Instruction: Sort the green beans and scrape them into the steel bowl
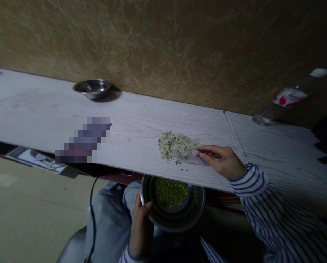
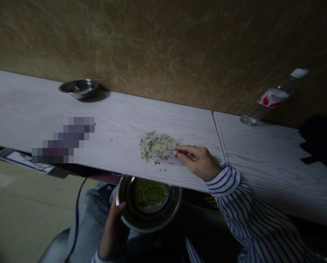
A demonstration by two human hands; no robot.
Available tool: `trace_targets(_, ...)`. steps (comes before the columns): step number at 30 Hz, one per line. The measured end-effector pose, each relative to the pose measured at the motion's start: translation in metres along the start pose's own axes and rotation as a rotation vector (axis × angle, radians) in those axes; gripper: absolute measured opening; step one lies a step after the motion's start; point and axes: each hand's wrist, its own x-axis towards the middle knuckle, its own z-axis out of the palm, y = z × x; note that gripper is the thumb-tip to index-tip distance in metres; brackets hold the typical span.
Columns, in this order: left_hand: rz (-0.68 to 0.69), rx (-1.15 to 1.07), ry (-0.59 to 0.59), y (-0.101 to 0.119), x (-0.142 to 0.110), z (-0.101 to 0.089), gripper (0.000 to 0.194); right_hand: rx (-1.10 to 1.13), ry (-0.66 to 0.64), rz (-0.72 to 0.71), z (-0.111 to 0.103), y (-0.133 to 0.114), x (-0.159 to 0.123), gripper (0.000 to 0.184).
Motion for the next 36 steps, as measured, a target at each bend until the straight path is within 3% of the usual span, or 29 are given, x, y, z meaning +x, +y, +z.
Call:
trace_targets(21,-0.004,-0.006,0.019,0.003,0.001,0.002,0.055,-0.023,0.050,-0.012,0.007,0.006,0.001,0.023)
trace_targets(36,0.011,-0.031,-0.032,0.004,0.000,0.003,0.055,-0.016,-0.003,-0.088,0.009,0.000,0.004,0.022)
